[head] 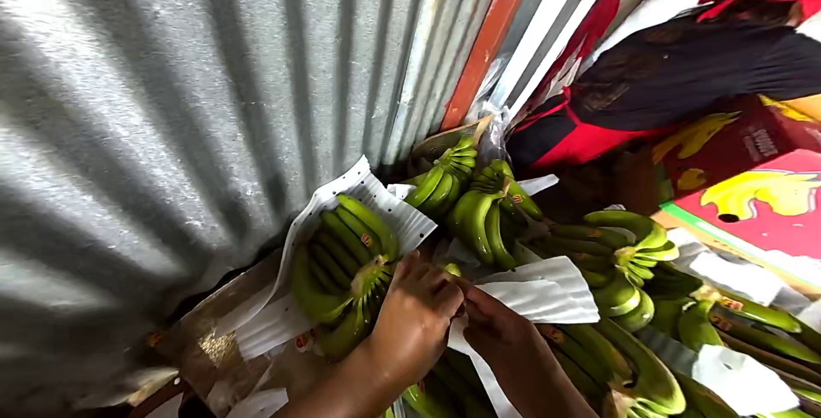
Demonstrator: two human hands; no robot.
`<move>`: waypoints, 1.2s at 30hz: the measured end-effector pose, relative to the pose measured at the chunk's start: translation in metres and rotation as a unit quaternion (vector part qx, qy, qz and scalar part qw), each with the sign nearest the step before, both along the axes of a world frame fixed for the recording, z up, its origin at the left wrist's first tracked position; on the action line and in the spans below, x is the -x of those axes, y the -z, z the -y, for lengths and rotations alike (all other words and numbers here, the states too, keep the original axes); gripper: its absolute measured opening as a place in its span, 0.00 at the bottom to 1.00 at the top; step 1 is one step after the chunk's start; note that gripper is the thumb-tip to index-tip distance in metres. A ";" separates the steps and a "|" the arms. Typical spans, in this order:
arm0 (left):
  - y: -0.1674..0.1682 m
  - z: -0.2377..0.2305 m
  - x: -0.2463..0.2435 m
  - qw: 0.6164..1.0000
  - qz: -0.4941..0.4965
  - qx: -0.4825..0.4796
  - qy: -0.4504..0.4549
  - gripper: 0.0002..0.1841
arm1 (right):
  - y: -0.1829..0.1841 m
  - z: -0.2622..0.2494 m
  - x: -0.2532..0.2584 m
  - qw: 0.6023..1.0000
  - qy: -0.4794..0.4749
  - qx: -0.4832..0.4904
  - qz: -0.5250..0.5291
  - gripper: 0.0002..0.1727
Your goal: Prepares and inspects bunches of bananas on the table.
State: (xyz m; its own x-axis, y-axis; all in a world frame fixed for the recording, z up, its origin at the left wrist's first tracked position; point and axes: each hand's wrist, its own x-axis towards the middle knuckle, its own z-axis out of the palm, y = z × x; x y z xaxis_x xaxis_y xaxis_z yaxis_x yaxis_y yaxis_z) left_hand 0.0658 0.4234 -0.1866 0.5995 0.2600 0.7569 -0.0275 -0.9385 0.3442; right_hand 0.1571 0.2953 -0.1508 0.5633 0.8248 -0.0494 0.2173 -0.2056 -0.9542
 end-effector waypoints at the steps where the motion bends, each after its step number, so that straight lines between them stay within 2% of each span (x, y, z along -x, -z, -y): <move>1: 0.004 0.000 0.003 1.000 0.018 -0.012 -0.001 0.03 | -0.001 0.000 0.002 1.000 -0.002 0.002 -0.019 0.32; 4: 0.017 0.001 0.012 0.996 0.068 -0.055 0.007 0.05 | -0.008 -0.002 0.010 0.985 0.025 -0.005 -0.169 0.30; 5: 0.020 0.000 0.015 0.995 0.077 -0.060 0.015 0.06 | -0.010 -0.004 0.013 0.973 0.046 -0.006 -0.228 0.26; 7: 0.023 -0.007 0.020 0.996 0.078 0.004 0.050 0.04 | -0.012 -0.007 0.015 0.951 0.103 -0.007 -0.291 0.19; 8: 0.021 -0.016 0.023 0.992 0.067 0.086 0.065 0.04 | -0.012 -0.009 0.015 0.944 0.148 -0.011 -0.296 0.19; 10: 0.012 -0.052 0.033 0.954 -0.027 0.294 0.046 0.06 | -0.009 -0.011 0.008 0.934 0.208 -0.026 -0.288 0.17; 12: 0.016 -0.107 0.037 0.878 -0.231 0.418 -0.041 0.12 | -0.004 -0.006 0.000 0.932 0.199 -0.038 -0.299 0.11; 13: 0.028 -0.131 0.036 0.837 -0.323 0.436 -0.073 0.15 | -0.003 -0.003 -0.002 0.934 0.186 -0.037 -0.302 0.10; 15: 0.060 -0.158 0.030 0.799 -0.427 0.409 -0.107 0.18 | -0.005 0.000 -0.002 0.943 0.153 -0.023 -0.295 0.15; 17: 0.081 -0.164 0.022 0.779 -0.470 0.395 -0.125 0.19 | -0.004 0.001 0.000 0.951 0.131 -0.009 -0.281 0.17; 19: 0.087 -0.164 0.015 0.765 -0.492 0.387 -0.152 0.21 | -0.003 0.001 0.001 0.956 0.123 0.000 -0.267 0.16; 21: 0.083 -0.161 0.015 0.758 -0.494 0.377 -0.200 0.30 | -0.003 0.000 0.004 0.958 0.126 0.004 -0.256 0.13; 23: 0.064 -0.151 0.014 0.774 -0.476 0.346 -0.232 0.30 | -0.003 0.000 0.006 0.965 0.122 0.002 -0.232 0.13; 25: 0.036 -0.131 0.013 0.850 -0.354 0.345 -0.181 0.22 | -0.005 0.000 0.006 0.972 0.121 0.008 -0.204 0.18; 27: 0.017 -0.097 0.015 0.932 -0.169 0.319 -0.030 0.13 | -0.003 0.001 0.007 0.977 0.114 0.020 -0.177 0.27; 29: 0.002 -0.056 0.017 0.953 -0.078 0.260 0.134 0.08 | -0.002 0.001 0.010 0.982 0.104 0.026 -0.154 0.30; 30: -0.005 -0.037 0.017 0.960 -0.077 0.210 0.168 0.08 | -0.002 0.001 0.011 0.985 0.096 0.029 -0.140 0.30; 31: -0.007 -0.022 0.016 0.972 -0.079 0.146 0.167 0.07 | -0.003 0.002 0.012 0.989 0.085 0.028 -0.119 0.29; 33: -0.005 -0.002 0.014 0.992 -0.065 0.040 0.102 0.03 | -0.004 0.005 0.014 0.995 0.065 0.032 -0.073 0.25; 36: 0.002 0.011 0.011 0.999 -0.021 -0.023 0.032 0.03 | -0.002 0.010 0.016 0.996 0.050 0.026 -0.070 0.30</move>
